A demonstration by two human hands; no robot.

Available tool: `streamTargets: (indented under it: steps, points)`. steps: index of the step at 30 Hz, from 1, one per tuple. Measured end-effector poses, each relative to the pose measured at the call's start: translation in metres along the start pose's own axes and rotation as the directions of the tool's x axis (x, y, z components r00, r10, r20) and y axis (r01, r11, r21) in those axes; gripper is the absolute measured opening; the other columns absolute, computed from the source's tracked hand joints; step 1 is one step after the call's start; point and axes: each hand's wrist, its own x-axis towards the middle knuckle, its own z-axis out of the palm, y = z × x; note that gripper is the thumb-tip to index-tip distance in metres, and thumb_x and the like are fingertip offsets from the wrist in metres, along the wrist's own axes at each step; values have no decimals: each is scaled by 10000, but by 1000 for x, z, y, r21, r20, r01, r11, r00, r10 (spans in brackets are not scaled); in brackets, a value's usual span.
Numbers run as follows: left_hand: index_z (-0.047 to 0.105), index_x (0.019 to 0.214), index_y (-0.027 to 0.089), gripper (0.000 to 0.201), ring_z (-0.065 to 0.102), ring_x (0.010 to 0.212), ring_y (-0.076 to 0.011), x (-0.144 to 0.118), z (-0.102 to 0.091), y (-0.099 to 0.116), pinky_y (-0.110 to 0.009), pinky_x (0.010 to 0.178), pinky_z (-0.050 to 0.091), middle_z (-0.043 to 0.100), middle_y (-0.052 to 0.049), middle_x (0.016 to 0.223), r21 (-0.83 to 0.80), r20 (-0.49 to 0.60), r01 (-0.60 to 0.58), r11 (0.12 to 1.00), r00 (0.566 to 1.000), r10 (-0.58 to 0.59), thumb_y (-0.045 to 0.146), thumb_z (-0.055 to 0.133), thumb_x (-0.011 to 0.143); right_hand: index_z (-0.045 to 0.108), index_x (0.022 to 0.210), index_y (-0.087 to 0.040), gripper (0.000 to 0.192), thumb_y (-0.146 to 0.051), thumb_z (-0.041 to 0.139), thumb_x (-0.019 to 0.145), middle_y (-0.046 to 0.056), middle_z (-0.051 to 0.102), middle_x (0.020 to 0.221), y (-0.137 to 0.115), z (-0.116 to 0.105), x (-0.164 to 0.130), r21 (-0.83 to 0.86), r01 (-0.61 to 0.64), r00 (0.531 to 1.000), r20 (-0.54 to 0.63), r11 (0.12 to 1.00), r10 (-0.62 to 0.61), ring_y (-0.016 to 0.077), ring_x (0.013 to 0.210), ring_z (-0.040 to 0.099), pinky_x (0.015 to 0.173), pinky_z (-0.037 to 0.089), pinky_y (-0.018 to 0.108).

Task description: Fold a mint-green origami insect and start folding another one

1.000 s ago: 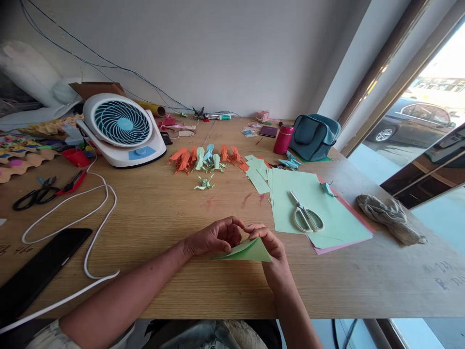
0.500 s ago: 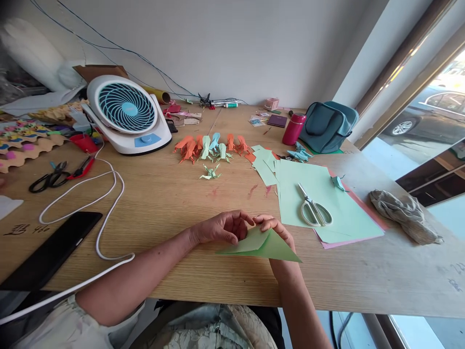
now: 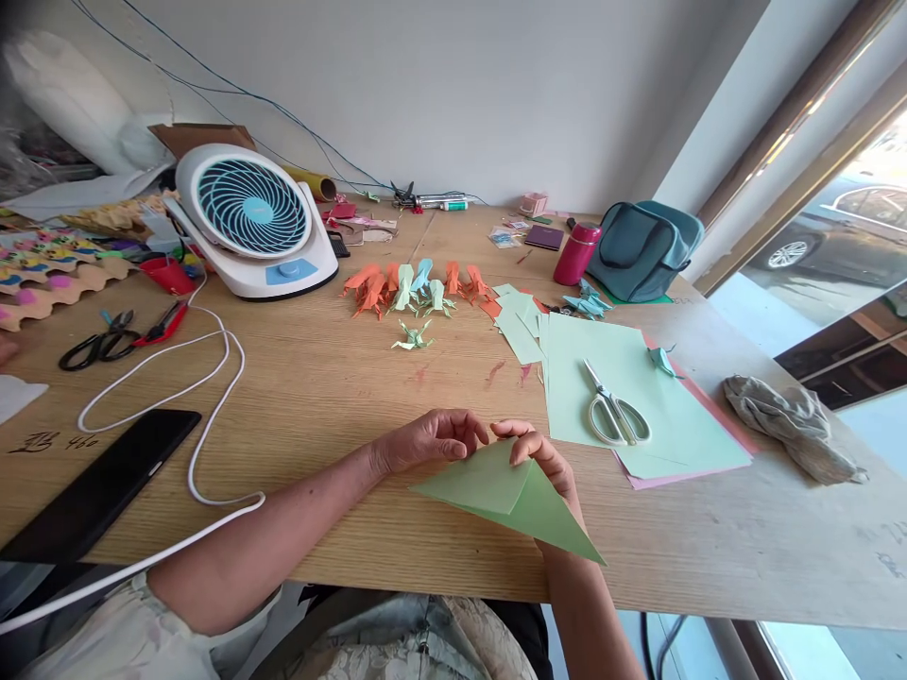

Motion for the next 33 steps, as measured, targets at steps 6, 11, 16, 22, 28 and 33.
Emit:
streamTargets:
  steps: [6, 11, 16, 22, 28, 33]
  points:
    - [613, 996, 155, 456, 409, 621, -86, -2, -3, -1, -208, 581, 305, 480, 37, 718, -30, -83, -13, 999, 997, 10, 509, 767, 753, 612, 694, -258, 345, -550, 791, 655, 59, 616, 1224, -7, 7, -1, -9, 5, 1000, 21, 1000, -5, 284, 972, 562, 670, 453, 306]
    - [597, 995, 159, 445, 397, 617, -85, -2, -3, -3, -208, 577, 299, 461, 41, 722, -25, -91, -15, 1000, 996, 13, 495, 766, 755, 633, 708, -261, 309, -522, 794, 668, 60, 602, 1232, -8, 8, 0, 12, 5, 999, 40, 1000, -6, 269, 929, 565, 650, 449, 303]
    - [583, 993, 165, 452, 375, 599, -79, -2, -2, -3, -204, 565, 288, 439, 51, 702, -33, -101, 2, 999, 995, -6, 491, 777, 747, 636, 701, -257, 357, -572, 795, 641, 70, 616, 1218, -5, 5, 2, -4, 29, 998, 55, 1000, -29, 283, 958, 560, 652, 450, 305]
    - [575, 987, 164, 463, 384, 611, -81, -1, -3, -4, -201, 572, 292, 449, 47, 711, -10, -101, 7, 1000, 995, -8, 496, 782, 738, 640, 717, -253, 355, -565, 796, 652, 70, 599, 1212, -7, 7, 2, 12, 32, 998, 55, 999, -33, 253, 890, 548, 646, 446, 295]
    - [570, 1003, 176, 442, 409, 640, -89, -2, -5, -5, -210, 598, 322, 459, 36, 761, -10, -108, 22, 1000, 994, -23, 485, 767, 756, 645, 764, -249, 232, -453, 754, 754, 66, 548, 1255, 0, 3, 4, 74, 35, 989, 142, 997, -46, 198, 788, 522, 613, 438, 278]
    - [565, 995, 176, 414, 405, 642, -91, -3, -6, -5, -212, 598, 321, 455, 38, 750, 3, -116, 16, 1000, 993, -16, 466, 759, 771, 647, 777, -252, 211, -442, 739, 779, 68, 538, 1258, 4, 0, 6, 79, 55, 984, 164, 995, -68, 217, 865, 511, 647, 444, 278]
